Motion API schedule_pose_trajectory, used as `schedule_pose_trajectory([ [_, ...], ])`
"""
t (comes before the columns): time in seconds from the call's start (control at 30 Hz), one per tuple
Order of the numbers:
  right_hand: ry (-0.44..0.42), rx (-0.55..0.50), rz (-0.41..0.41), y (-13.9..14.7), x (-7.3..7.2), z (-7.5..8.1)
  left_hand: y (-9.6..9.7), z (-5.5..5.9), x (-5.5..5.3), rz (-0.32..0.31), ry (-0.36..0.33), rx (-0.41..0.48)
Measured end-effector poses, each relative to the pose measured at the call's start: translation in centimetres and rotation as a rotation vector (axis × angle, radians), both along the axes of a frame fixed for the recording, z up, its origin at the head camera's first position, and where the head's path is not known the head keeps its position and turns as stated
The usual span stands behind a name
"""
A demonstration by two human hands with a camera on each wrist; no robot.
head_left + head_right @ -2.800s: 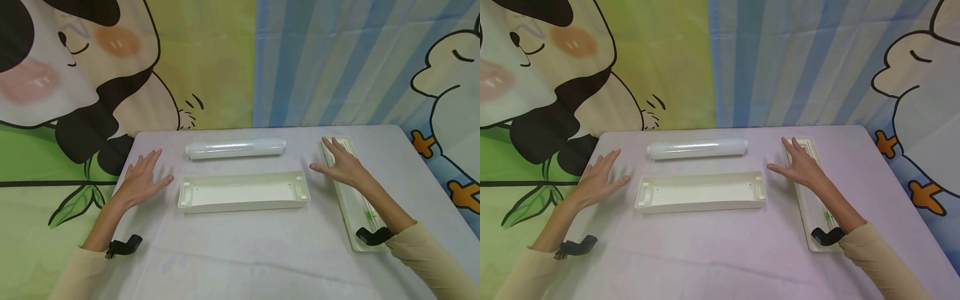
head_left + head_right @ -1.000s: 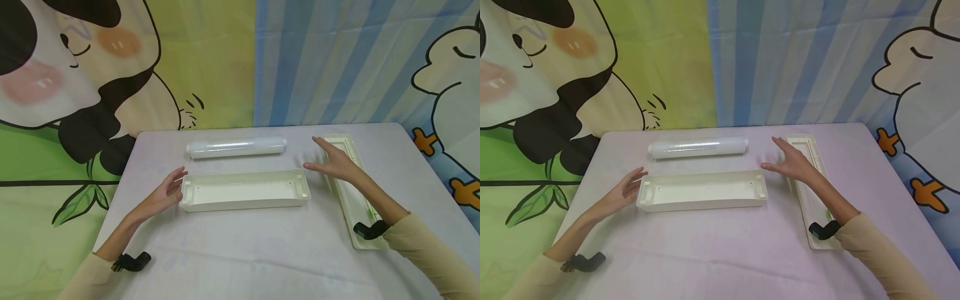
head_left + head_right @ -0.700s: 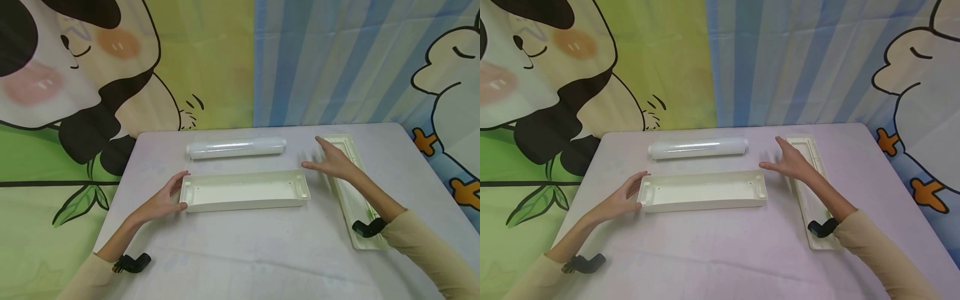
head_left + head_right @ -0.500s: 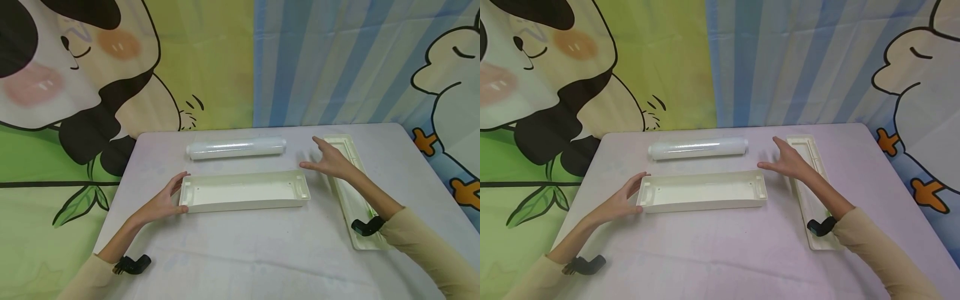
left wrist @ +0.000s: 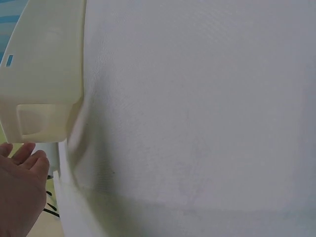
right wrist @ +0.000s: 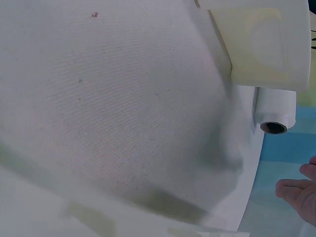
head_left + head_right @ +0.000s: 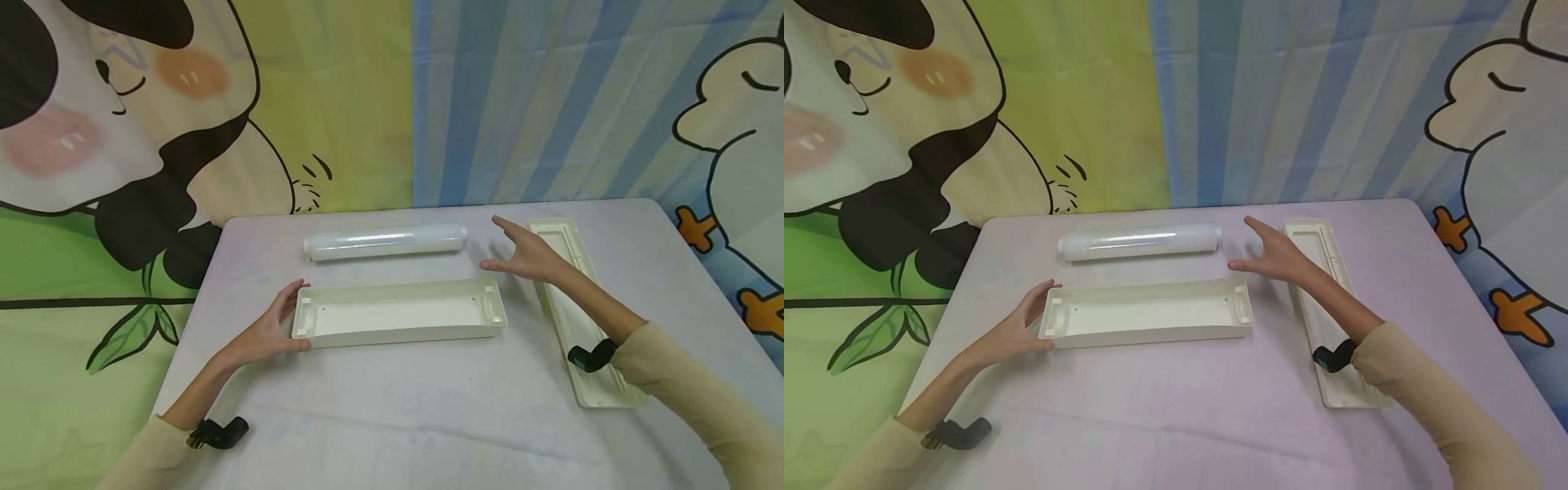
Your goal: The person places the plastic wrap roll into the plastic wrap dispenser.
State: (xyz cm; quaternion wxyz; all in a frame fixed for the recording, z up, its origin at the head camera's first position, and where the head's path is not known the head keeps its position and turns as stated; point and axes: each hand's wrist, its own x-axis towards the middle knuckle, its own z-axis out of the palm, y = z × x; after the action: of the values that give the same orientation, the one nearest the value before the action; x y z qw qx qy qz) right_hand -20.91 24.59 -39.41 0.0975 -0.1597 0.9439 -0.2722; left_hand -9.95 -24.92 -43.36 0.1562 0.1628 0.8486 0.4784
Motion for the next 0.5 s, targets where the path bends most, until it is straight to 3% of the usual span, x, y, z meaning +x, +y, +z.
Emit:
schedule_pose_trajectory([
  [0.5,-0.012,-0.026,0.093,-1.6,-2.3,0.5,0.1,-0.9,-0.1,0.011,-0.088,0.016],
])
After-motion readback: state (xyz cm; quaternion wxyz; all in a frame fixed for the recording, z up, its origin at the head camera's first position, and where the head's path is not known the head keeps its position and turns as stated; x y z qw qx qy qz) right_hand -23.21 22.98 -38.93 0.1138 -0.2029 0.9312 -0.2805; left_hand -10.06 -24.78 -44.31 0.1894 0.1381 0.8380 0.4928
